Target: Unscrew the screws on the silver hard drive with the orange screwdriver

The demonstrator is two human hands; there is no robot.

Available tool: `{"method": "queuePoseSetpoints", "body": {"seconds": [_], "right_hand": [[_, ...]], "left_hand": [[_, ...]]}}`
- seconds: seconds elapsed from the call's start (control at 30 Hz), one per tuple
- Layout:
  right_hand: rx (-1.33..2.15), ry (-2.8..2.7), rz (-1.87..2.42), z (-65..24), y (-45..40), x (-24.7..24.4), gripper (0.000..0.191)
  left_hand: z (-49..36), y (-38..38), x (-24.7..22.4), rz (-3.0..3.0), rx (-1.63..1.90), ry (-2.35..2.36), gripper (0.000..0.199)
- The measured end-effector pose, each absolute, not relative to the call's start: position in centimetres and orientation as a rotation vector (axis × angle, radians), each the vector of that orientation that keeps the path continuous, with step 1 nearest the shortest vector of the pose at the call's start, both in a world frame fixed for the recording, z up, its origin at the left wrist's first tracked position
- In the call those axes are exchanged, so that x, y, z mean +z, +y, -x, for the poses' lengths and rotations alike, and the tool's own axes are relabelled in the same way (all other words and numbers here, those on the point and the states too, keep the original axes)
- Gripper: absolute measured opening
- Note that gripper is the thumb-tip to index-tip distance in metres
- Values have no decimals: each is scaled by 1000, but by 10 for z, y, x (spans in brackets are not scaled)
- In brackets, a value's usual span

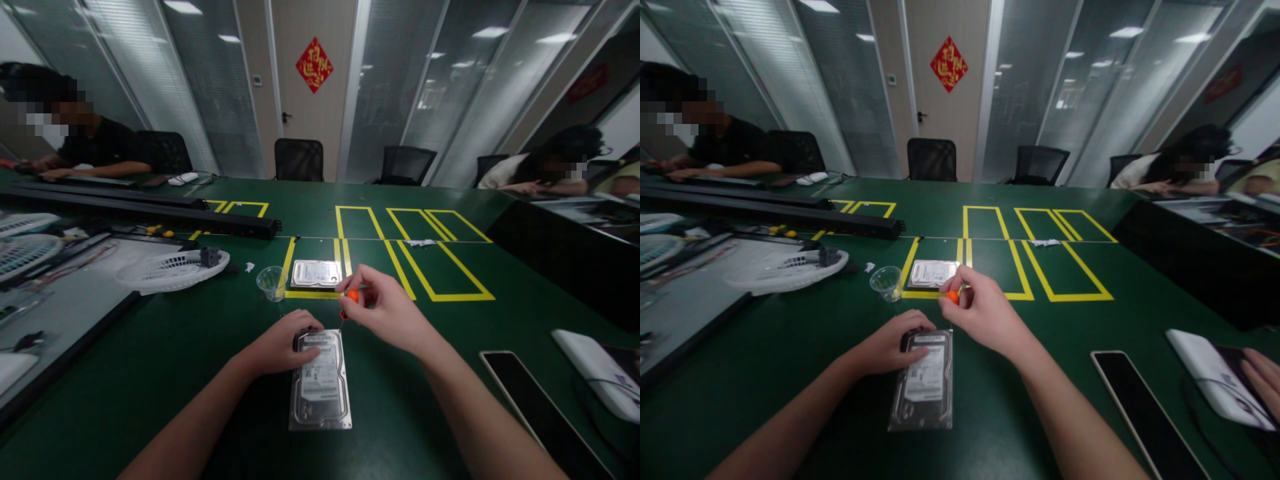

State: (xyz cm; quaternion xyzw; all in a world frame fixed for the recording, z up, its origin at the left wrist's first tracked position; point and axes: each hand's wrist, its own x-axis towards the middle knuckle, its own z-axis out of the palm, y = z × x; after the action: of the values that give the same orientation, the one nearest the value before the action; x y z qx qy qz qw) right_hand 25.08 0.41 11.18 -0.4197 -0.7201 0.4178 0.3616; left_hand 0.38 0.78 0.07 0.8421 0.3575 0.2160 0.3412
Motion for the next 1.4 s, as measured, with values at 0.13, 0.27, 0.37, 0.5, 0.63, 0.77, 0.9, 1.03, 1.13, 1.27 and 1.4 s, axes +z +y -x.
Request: {"method": "queuePoseSetpoints", "body": {"seconds": [0.13,0.27,0.37,0.5,0.63,0.77,0.9,1.03,1.13,1.27,1.4], "right_hand": [[1035,-1899,1039,-249,2,115,10],[982,-1995,1084,-252,3,118,9],[1078,-2013,1116,-255,4,118,24],[1154,-1990,1111,-257,3,118,31],[1060,-1988,1158,-255,2,118,22],[981,-1946,1135,-253,4,116,16],[1010,-1922,1085,-251,2,117,9],[1050,-1935,1062,-251,0,119,12],[1062,-1983,1107,-252,1,121,19],[1153,-1994,1132,-253,1,124,27],[1151,-1969,1136,-253,1,123,23]], "left_hand": [[-4,7,3,-2198,565,930,34],[-4,7,2,-2197,568,926,33],[-4,8,0,-2204,572,917,33],[-4,8,-1,-2205,578,914,34],[-4,8,0,-2205,570,916,34],[-3,8,2,-2195,565,916,34],[-4,8,2,-2192,560,927,33],[-5,7,3,-2190,566,931,34],[-5,7,3,-2191,580,915,34],[-4,7,2,-2195,570,915,33],[-4,7,1,-2198,580,912,33]]}}
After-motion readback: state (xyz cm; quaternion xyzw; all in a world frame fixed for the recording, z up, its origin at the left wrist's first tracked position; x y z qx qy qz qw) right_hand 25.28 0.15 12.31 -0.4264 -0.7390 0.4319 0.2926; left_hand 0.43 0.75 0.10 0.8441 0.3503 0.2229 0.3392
